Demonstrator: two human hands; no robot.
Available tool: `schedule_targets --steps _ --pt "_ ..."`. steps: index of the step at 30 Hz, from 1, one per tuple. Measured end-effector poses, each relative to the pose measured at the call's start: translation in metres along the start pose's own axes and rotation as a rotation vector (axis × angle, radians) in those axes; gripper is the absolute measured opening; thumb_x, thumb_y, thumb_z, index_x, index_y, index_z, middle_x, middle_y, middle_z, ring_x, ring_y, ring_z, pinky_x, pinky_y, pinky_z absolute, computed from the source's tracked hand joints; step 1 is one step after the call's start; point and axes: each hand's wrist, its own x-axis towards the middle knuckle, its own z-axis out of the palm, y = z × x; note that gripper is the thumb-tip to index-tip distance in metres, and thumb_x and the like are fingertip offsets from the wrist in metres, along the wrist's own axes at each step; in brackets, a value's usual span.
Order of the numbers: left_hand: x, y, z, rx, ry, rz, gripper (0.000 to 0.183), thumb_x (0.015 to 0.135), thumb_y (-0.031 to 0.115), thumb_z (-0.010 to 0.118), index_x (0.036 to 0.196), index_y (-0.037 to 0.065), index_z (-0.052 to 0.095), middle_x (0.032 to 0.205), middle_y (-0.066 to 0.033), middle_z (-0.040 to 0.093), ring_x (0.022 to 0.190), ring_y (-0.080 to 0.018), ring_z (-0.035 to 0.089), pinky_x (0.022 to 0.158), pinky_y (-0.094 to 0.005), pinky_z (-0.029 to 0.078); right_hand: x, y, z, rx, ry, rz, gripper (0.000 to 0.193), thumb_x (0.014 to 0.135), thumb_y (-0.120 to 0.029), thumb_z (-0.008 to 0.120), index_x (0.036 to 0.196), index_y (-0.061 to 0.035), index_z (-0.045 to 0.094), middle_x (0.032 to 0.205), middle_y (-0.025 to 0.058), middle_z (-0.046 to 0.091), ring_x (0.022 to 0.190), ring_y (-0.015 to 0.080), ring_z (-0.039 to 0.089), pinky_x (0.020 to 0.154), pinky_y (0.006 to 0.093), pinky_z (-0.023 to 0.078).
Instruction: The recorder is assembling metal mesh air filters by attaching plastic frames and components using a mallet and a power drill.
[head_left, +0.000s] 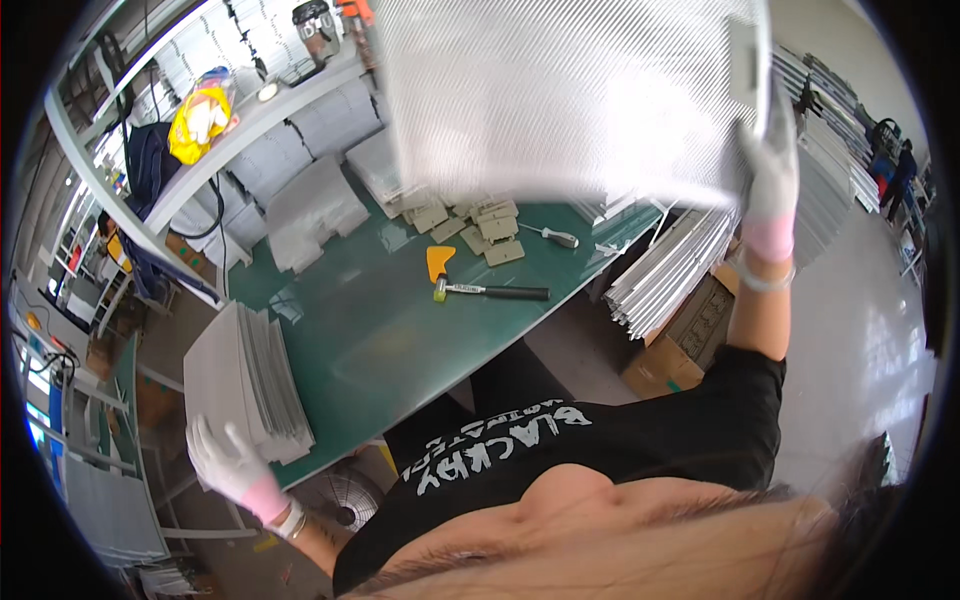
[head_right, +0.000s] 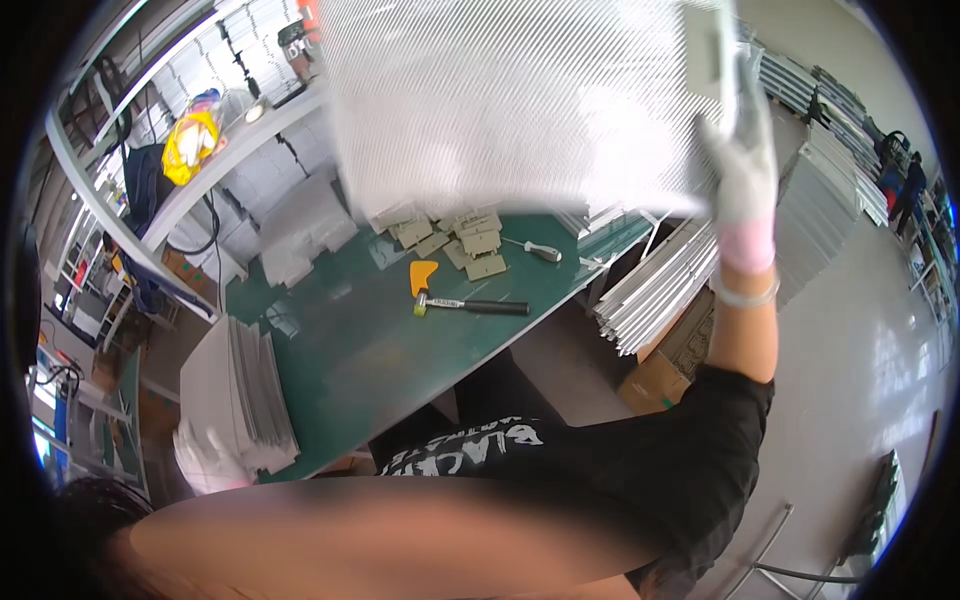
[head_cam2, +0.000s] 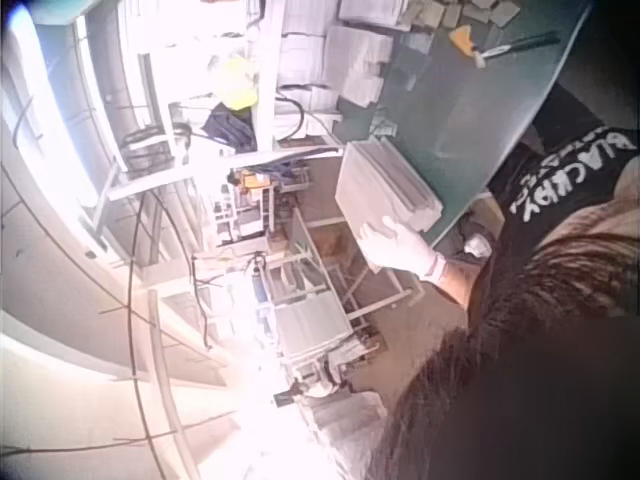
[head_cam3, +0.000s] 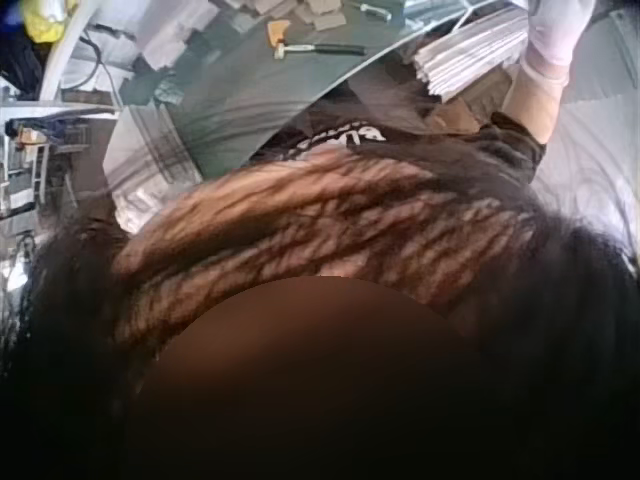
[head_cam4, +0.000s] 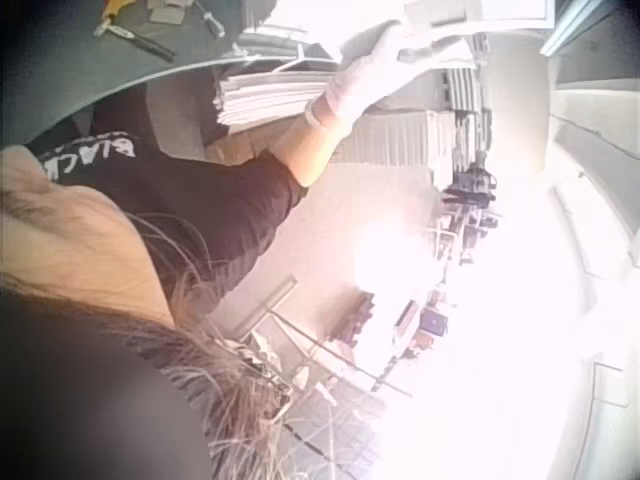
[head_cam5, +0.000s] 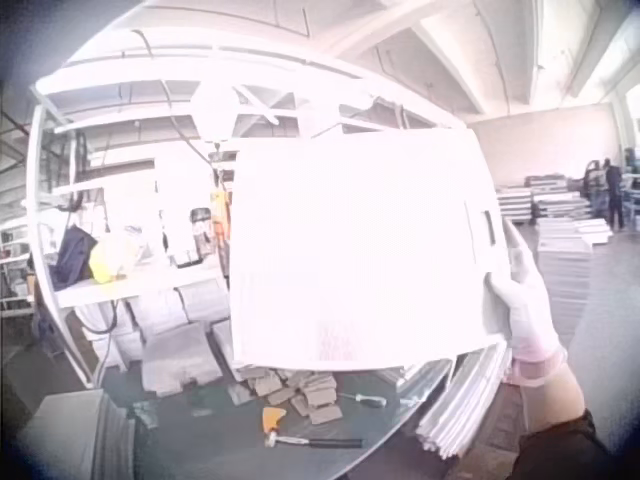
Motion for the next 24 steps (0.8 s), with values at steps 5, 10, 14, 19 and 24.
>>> schedule_targets --steps 5,10,14,19,24 --pt "-0.051 -0.079 0.026 -0.061 -0.712 -0.503 0.061 0.089 0.04 0.063 0.132 -0.002 0.054 0.128 -0.0265 0.058 0.121 -0.0404 0.054 0.102 -0.0474 0.043 0.159 0.053 -0.037 0.174 0.091 -0.09 0.036 0.102 -0.011 0.045 0.135 0.0037 0.051 0.115 0.0118 0.062 0.102 0.0159 0.064 0.085 0.026 0.054" --pt "-0.037 -0.066 0.053 0.074 -0.86 -0.556 0.081 0.081 0.047 0.069 0.139 -0.004 0.045 0.133 -0.0303 0.053 0.121 -0.0437 0.054 0.1 -0.0485 0.045 0.331 0.135 -0.047 0.992 -0.799 0.28 0.033 0.093 -0.031 0.062 0.101 0.0002 0.066 0.083 0.0109 0.068 0.066 0.0224 0.064 0.059 0.0355 0.053" --pt "-0.046 -0.082 0.037 0.173 -0.781 -0.544 0.091 0.075 0.046 0.076 0.141 -0.007 0.042 0.134 -0.0312 0.05 0.121 -0.0457 0.053 0.106 -0.0473 0.041 0.306 0.115 0.012 -0.491 0.1 0.208 0.058 0.09 -0.055 0.06 0.088 0.0026 0.067 0.059 0.0103 0.059 0.051 0.0234 0.055 0.051 0.0385 0.044" --pt "-0.039 -0.133 0.036 -0.578 -0.785 -0.61 0.073 0.088 0.035 0.07 0.138 -0.01 0.044 0.134 -0.0299 0.053 0.125 -0.0395 0.053 0.109 -0.0424 0.039 0.223 0.099 -0.001 -0.781 0.209 -0.511 0.03 0.102 -0.016 0.05 0.123 0.0026 0.062 0.095 0.0035 0.062 0.083 0.0083 0.059 0.069 0.0198 0.047" --pt "-0.02 -0.104 0.005 -0.316 -0.603 -0.603 0.069 0.09 0.034 0.068 0.135 -0.013 0.045 0.133 -0.0318 0.055 0.127 -0.0382 0.053 0.107 -0.0407 0.04 0.033 0.104 0.088 -0.239 0.089 -0.033 0.033 0.097 -0.015 0.057 0.125 0.0009 0.062 0.094 0.0044 0.062 0.077 0.0076 0.054 0.073 0.0222 0.045"
